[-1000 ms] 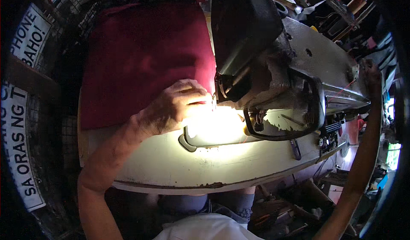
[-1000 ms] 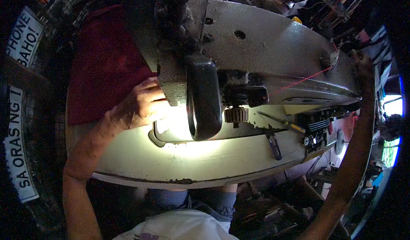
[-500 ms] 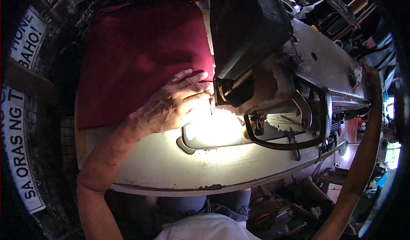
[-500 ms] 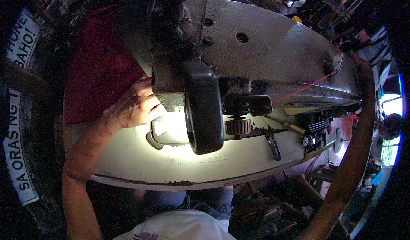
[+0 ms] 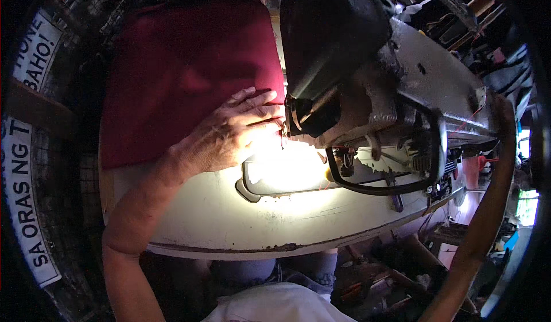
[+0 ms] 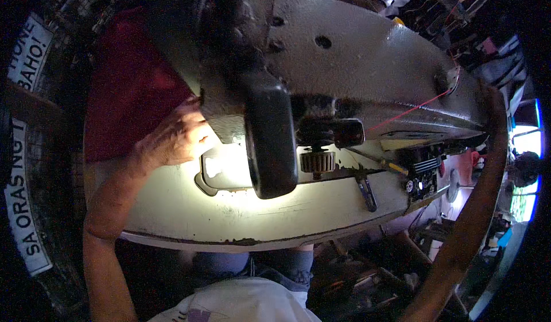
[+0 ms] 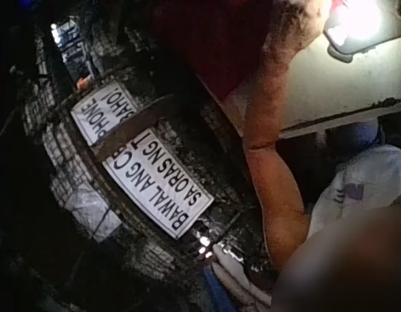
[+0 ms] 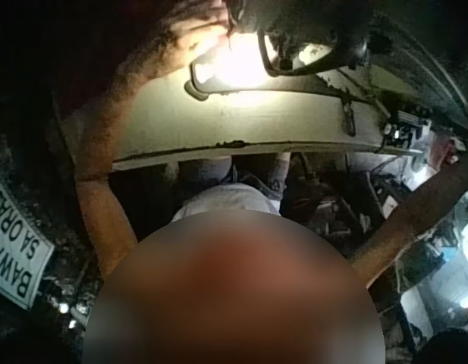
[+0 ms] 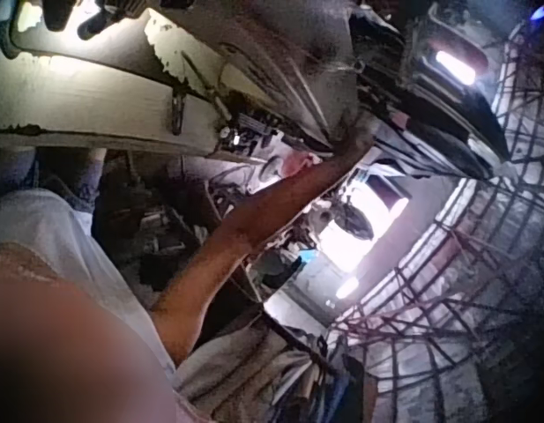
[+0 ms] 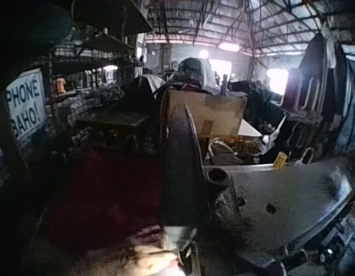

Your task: Sewing a piece of leather using an industrial sewing machine.

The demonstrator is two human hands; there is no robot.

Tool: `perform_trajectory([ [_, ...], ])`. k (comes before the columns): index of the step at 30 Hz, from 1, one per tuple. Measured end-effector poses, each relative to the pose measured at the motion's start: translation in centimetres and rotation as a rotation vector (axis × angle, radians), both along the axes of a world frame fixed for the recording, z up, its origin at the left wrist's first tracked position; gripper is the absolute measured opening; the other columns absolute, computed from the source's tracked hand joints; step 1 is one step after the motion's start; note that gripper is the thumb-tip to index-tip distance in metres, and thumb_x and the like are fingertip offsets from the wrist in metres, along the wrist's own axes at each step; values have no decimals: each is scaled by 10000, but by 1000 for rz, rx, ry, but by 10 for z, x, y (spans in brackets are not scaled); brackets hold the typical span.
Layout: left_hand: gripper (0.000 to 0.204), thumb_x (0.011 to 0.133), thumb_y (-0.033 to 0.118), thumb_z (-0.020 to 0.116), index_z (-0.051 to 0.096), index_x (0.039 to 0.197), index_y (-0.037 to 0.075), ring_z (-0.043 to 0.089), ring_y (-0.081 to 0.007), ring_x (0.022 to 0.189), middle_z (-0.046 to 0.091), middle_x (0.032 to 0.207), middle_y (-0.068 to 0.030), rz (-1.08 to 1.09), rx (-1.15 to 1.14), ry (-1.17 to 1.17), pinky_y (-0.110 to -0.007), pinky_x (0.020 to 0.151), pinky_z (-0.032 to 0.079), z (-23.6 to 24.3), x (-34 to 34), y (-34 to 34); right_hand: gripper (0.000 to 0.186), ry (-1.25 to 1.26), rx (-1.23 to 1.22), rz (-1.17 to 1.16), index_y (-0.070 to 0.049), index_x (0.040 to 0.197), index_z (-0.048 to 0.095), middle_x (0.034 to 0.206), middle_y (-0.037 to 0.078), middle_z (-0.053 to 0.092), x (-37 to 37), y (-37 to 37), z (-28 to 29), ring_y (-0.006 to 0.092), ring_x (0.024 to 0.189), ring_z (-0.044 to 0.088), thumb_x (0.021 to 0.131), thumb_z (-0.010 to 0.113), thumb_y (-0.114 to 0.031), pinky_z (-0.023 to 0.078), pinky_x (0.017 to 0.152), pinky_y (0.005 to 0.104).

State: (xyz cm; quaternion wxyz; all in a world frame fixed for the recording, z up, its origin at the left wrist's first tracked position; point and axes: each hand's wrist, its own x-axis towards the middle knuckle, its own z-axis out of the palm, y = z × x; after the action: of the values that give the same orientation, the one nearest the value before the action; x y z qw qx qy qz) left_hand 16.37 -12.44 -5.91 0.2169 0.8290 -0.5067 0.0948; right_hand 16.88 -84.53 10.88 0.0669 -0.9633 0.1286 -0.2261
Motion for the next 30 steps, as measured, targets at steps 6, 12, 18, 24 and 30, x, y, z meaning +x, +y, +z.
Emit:
perform_trajectory([
  [6,291,864,175,654,674,1141,88,447,-247,1375,559,1383,-60,26,32,45,-463,1192,302,-2,-1,-2,435,-367,336,40,-21,1333,572,1290,143,614,-62,-25,-59,274,1192,560,1042,452,-321,420,1027,399],
  [12,322,853,172,641,669,1167,102,433,-257,1390,561,1385,-64,-4,21,15,-468,1199,290,-1,0,0,536,-310,-609,226,-11,1475,427,1483,175,472,-68,-29,-39,327,1386,426,1024,418,-300,300,1178,438],
  [18,326,845,161,645,676,1167,120,418,-258,1407,555,1402,-60,-3,23,56,-478,1203,278,-2,0,0,454,-317,599,169,-14,1435,478,1335,172,577,-25,-30,-37,285,1215,571,1025,485,-209,449,1041,398],
  [24,299,837,177,662,679,1130,120,416,-256,1407,560,1391,-56,8,41,39,-488,1192,294,-5,1,1,438,-512,602,83,-11,1401,502,1269,143,585,-52,-31,-107,263,1153,569,1039,483,-257,456,1003,380],
  [30,317,814,206,689,678,1119,120,430,-263,1389,561,1380,-57,-15,37,-28,-486,1187,302,-8,5,-2,433,-640,632,95,-9,1367,525,1202,115,593,-55,-26,-156,242,1091,568,1053,480,-304,462,965,362],
])
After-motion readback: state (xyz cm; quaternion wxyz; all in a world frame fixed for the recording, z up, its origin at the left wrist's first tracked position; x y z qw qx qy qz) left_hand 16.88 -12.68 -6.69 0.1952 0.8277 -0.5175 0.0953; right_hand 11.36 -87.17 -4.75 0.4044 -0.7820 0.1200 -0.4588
